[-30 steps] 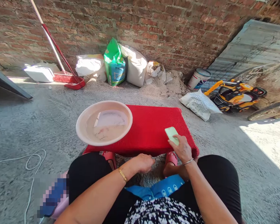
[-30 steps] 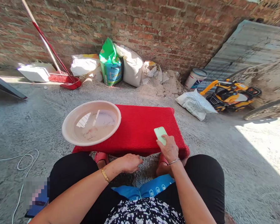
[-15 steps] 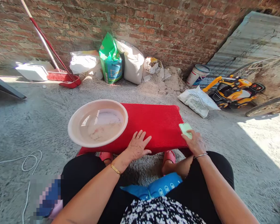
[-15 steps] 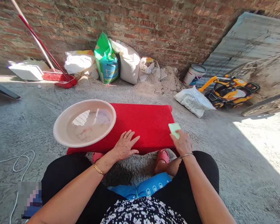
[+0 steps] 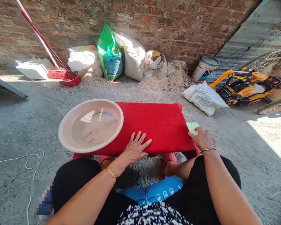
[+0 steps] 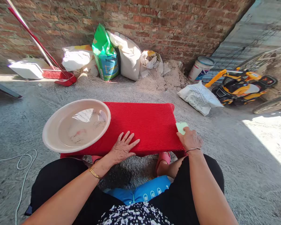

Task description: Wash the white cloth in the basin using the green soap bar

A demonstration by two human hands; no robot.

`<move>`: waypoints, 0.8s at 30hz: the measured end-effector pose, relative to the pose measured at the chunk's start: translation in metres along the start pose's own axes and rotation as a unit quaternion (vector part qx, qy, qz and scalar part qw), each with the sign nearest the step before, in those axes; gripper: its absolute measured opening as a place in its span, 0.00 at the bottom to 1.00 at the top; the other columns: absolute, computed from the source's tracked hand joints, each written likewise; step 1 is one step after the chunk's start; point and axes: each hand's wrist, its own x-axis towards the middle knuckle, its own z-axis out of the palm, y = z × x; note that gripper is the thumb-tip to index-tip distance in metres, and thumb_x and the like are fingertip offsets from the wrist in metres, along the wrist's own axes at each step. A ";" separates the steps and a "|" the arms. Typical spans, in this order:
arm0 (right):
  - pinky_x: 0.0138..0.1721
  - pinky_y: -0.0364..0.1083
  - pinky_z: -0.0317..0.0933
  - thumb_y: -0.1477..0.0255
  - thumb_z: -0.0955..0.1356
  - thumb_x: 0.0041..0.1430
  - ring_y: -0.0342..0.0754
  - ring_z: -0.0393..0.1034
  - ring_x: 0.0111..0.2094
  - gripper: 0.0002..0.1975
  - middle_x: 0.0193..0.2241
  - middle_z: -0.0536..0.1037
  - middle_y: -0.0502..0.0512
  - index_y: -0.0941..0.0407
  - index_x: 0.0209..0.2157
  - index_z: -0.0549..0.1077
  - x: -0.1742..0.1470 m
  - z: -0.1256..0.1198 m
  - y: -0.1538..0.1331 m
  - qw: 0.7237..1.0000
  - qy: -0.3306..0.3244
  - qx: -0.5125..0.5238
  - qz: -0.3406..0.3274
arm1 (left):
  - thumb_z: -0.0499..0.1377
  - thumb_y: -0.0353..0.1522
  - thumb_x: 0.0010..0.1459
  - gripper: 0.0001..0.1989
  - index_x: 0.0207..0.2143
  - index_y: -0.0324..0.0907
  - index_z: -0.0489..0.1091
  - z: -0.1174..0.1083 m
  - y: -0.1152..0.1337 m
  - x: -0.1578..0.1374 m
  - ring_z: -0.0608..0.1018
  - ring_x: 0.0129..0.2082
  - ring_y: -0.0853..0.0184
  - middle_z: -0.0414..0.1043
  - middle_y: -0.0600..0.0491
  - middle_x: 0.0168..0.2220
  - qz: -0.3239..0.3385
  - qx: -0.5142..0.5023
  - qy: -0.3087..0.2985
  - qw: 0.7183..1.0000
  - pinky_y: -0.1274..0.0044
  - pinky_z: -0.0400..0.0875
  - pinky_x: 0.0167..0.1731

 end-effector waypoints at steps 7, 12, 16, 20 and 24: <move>0.40 0.50 0.62 0.52 0.62 0.60 0.54 0.69 0.42 0.25 0.46 0.69 0.60 0.50 0.53 0.68 -0.017 0.009 -0.046 0.991 0.013 0.072 -0.113 | 0.55 0.51 0.57 0.36 0.65 0.57 0.51 -0.001 0.000 0.000 0.49 0.68 0.47 0.50 0.45 0.67 0.000 0.020 -0.003 1.000 0.52 0.42 0.62; 0.40 0.52 0.62 0.54 0.62 0.61 0.56 0.69 0.42 0.24 0.47 0.68 0.62 0.49 0.55 0.67 -0.009 0.000 -0.039 0.996 -0.002 0.047 -0.078 | 0.54 0.51 0.58 0.35 0.65 0.57 0.52 -0.004 0.001 0.001 0.50 0.67 0.47 0.51 0.45 0.67 0.001 0.026 -0.002 1.000 0.52 0.43 0.62; 0.42 0.57 0.61 0.52 0.60 0.61 0.61 0.68 0.44 0.26 0.46 0.68 0.65 0.51 0.55 0.67 0.001 -0.003 -0.001 0.999 0.005 0.023 0.031 | 0.55 0.51 0.57 0.35 0.65 0.56 0.53 -0.004 0.002 0.002 0.50 0.67 0.46 0.51 0.44 0.67 0.006 0.019 -0.003 1.000 0.51 0.43 0.61; 0.44 0.53 0.61 0.51 0.61 0.60 0.56 0.68 0.44 0.26 0.47 0.68 0.61 0.50 0.54 0.67 -0.005 0.004 0.001 0.997 0.014 0.079 -0.020 | 0.55 0.51 0.57 0.35 0.65 0.56 0.53 -0.002 0.001 0.002 0.51 0.67 0.46 0.52 0.44 0.67 0.006 0.019 0.004 1.000 0.51 0.44 0.61; 0.44 0.54 0.61 0.51 0.61 0.59 0.57 0.68 0.44 0.27 0.46 0.69 0.62 0.50 0.55 0.67 -0.010 0.007 0.003 0.996 -0.028 0.077 -0.030 | 0.55 0.52 0.56 0.35 0.65 0.57 0.53 0.000 0.000 0.002 0.52 0.67 0.47 0.53 0.45 0.66 0.008 0.033 0.018 0.999 0.52 0.46 0.61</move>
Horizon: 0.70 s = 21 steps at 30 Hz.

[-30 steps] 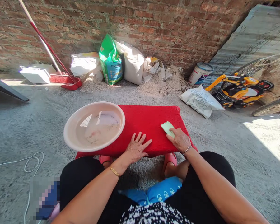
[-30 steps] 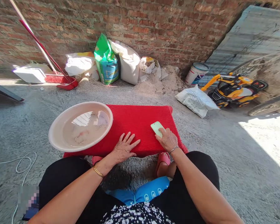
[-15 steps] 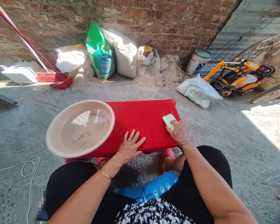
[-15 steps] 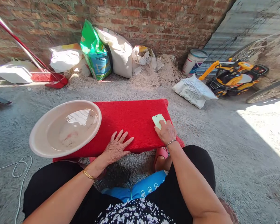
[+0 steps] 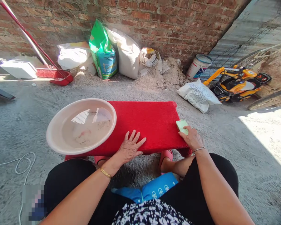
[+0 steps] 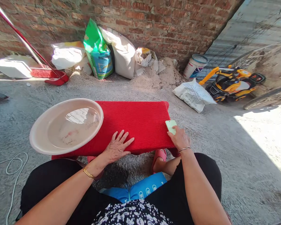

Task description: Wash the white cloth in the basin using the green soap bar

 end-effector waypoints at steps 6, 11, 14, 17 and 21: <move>0.41 0.52 0.61 0.51 0.62 0.57 0.57 0.68 0.43 0.27 0.45 0.70 0.62 0.53 0.52 0.69 0.001 -0.006 0.006 0.996 0.082 0.021 0.020 | 0.55 0.52 0.56 0.35 0.64 0.57 0.54 0.002 0.001 0.001 0.54 0.66 0.47 0.54 0.45 0.66 0.000 0.013 0.015 1.000 0.52 0.47 0.60; 0.35 0.45 0.59 0.55 0.63 0.59 0.51 0.67 0.41 0.22 0.42 0.70 0.57 0.51 0.50 0.70 -0.026 0.027 -0.060 0.975 0.081 0.039 -0.201 | 0.55 0.52 0.56 0.35 0.64 0.57 0.54 0.000 0.002 0.001 0.54 0.66 0.46 0.55 0.45 0.65 -0.008 0.017 0.008 1.000 0.52 0.47 0.60; 0.34 0.43 0.58 0.56 0.64 0.59 0.50 0.67 0.40 0.21 0.42 0.70 0.56 0.50 0.50 0.70 -0.035 0.037 -0.085 0.958 0.071 -0.002 -0.279 | 0.55 0.52 0.56 0.36 0.65 0.57 0.54 -0.001 0.002 0.001 0.55 0.66 0.47 0.55 0.45 0.65 -0.006 0.021 0.007 1.000 0.52 0.46 0.60; 0.35 0.45 0.59 0.56 0.64 0.59 0.51 0.68 0.39 0.21 0.42 0.70 0.57 0.50 0.51 0.70 -0.025 0.026 -0.067 0.976 0.066 -0.018 -0.205 | 0.56 0.52 0.56 0.36 0.64 0.56 0.54 0.001 0.002 0.002 0.55 0.66 0.46 0.55 0.44 0.65 0.002 0.020 0.011 1.000 0.52 0.46 0.60; 0.39 0.53 0.60 0.53 0.62 0.59 0.58 0.69 0.42 0.25 0.43 0.71 0.63 0.51 0.52 0.70 -0.004 -0.003 -0.011 0.998 0.054 -0.031 0.002 | 0.55 0.51 0.57 0.35 0.64 0.54 0.54 0.003 0.004 0.002 0.54 0.65 0.44 0.55 0.42 0.65 0.012 0.010 0.025 1.000 0.50 0.46 0.59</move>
